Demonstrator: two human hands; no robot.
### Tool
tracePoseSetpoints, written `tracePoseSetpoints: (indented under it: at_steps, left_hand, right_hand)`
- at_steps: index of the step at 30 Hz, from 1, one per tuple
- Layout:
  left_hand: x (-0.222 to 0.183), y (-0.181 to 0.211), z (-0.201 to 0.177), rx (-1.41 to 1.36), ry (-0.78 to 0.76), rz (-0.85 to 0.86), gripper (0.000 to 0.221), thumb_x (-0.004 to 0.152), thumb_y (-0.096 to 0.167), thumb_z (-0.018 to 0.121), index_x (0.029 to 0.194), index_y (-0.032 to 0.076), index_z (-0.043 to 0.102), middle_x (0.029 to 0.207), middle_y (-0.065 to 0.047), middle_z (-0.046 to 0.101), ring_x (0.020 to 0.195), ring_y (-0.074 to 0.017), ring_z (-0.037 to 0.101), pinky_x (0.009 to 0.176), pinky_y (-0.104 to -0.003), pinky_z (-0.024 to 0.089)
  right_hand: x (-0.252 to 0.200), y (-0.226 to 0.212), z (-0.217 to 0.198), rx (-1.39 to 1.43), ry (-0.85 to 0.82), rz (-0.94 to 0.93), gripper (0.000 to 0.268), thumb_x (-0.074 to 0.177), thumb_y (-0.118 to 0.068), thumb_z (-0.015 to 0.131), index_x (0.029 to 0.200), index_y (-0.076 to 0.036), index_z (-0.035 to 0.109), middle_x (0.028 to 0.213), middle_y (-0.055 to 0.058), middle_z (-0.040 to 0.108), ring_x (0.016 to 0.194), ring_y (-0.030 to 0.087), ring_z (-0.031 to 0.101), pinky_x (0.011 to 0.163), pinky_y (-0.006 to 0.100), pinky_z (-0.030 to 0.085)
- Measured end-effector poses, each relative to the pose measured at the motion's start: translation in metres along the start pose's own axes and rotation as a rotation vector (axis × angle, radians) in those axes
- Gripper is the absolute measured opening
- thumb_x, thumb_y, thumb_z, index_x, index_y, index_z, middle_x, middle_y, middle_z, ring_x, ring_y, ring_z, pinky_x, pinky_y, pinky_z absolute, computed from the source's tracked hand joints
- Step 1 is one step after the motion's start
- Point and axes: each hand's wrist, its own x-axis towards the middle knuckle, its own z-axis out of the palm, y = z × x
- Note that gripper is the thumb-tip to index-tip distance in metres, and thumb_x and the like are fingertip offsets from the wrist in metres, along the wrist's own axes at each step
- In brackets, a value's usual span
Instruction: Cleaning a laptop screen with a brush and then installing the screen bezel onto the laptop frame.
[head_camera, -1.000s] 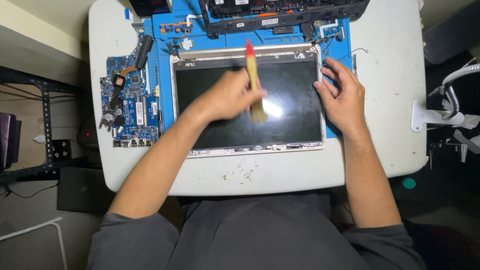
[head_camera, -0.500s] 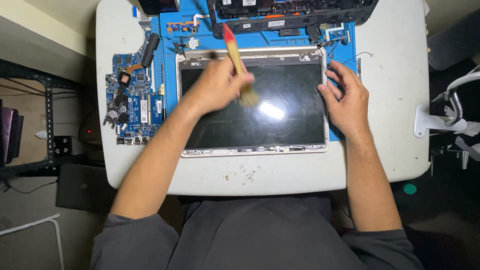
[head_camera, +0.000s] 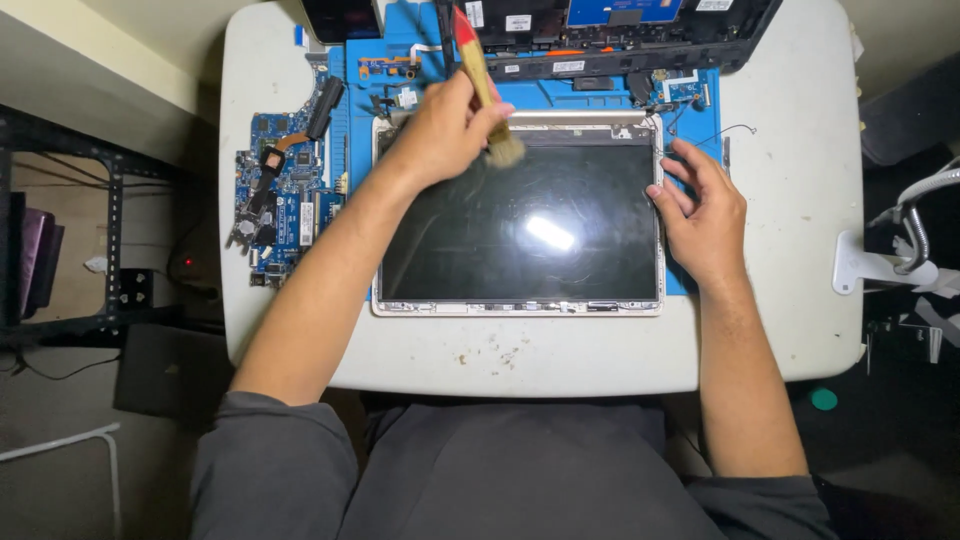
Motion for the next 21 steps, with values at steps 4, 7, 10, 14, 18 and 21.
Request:
tracePoseSetpoints:
  at_steps: [4, 7, 10, 14, 18, 21]
  left_hand:
    - [-0.058, 0.018, 0.030, -0.084, -0.200, 0.156, 0.020, 0.096, 0.022, 0.070, 0.097, 0.002, 0.065, 0.064, -0.011, 0.071, 0.063, -0.0274, 0.075, 0.060, -0.039, 0.059]
    - [-0.094, 0.044, 0.025, -0.022, -0.623, 0.125, 0.031, 0.092, 0.031, 0.071, 0.099, 0.002, 0.065, 0.083, -0.021, 0.077, 0.084, -0.0393, 0.076, 0.072, -0.049, 0.060]
    - [-0.089, 0.038, 0.000, -0.039, -0.664, 0.125, 0.033, 0.092, 0.032, 0.070, 0.098, 0.000, 0.066, 0.089, -0.025, 0.077, 0.089, -0.0438, 0.075, 0.075, -0.053, 0.059]
    - [-0.053, -0.022, -0.023, 0.008, 0.033, 0.103, 0.022, 0.102, 0.024, 0.069, 0.099, 0.003, 0.067, 0.070, -0.009, 0.073, 0.065, -0.0231, 0.076, 0.062, -0.035, 0.059]
    - [-0.073, -0.007, 0.009, -0.131, -0.136, 0.027, 0.023, 0.096, 0.024, 0.072, 0.096, 0.001, 0.065, 0.064, -0.013, 0.072, 0.059, -0.0224, 0.075, 0.056, -0.035, 0.059]
    - [-0.099, 0.034, 0.020, 0.007, -0.632, 0.010, 0.031, 0.095, 0.032, 0.069, 0.100, 0.002, 0.062, 0.087, -0.017, 0.078, 0.082, -0.0329, 0.078, 0.072, -0.044, 0.061]
  right_hand:
    - [0.001, -0.009, 0.003, -0.009, 0.015, -0.026, 0.051, 0.095, 0.018, 0.070, 0.142, 0.015, 0.050, 0.136, 0.031, 0.052, 0.124, 0.050, 0.057, 0.101, 0.050, 0.053]
    - [0.003, -0.009, 0.004, -0.017, 0.013, -0.028, 0.052, 0.095, 0.018, 0.071, 0.142, 0.015, 0.050, 0.135, 0.031, 0.051, 0.124, 0.051, 0.057, 0.100, 0.051, 0.053]
    - [0.002, -0.004, 0.003, -0.016, 0.011, -0.036, 0.052, 0.095, 0.019, 0.071, 0.142, 0.016, 0.050, 0.135, 0.031, 0.051, 0.123, 0.051, 0.057, 0.100, 0.051, 0.053]
    - [0.000, 0.002, 0.003, -0.018, 0.008, -0.072, 0.052, 0.097, 0.018, 0.071, 0.144, 0.014, 0.050, 0.136, 0.031, 0.051, 0.124, 0.050, 0.057, 0.101, 0.050, 0.053]
    - [0.000, 0.002, 0.003, -0.026, 0.016, -0.054, 0.052, 0.095, 0.019, 0.071, 0.143, 0.015, 0.050, 0.135, 0.031, 0.051, 0.123, 0.051, 0.057, 0.100, 0.051, 0.053]
    - [0.001, -0.002, 0.003, -0.029, 0.025, -0.049, 0.052, 0.095, 0.018, 0.072, 0.143, 0.015, 0.051, 0.136, 0.030, 0.052, 0.123, 0.050, 0.058, 0.100, 0.050, 0.053]
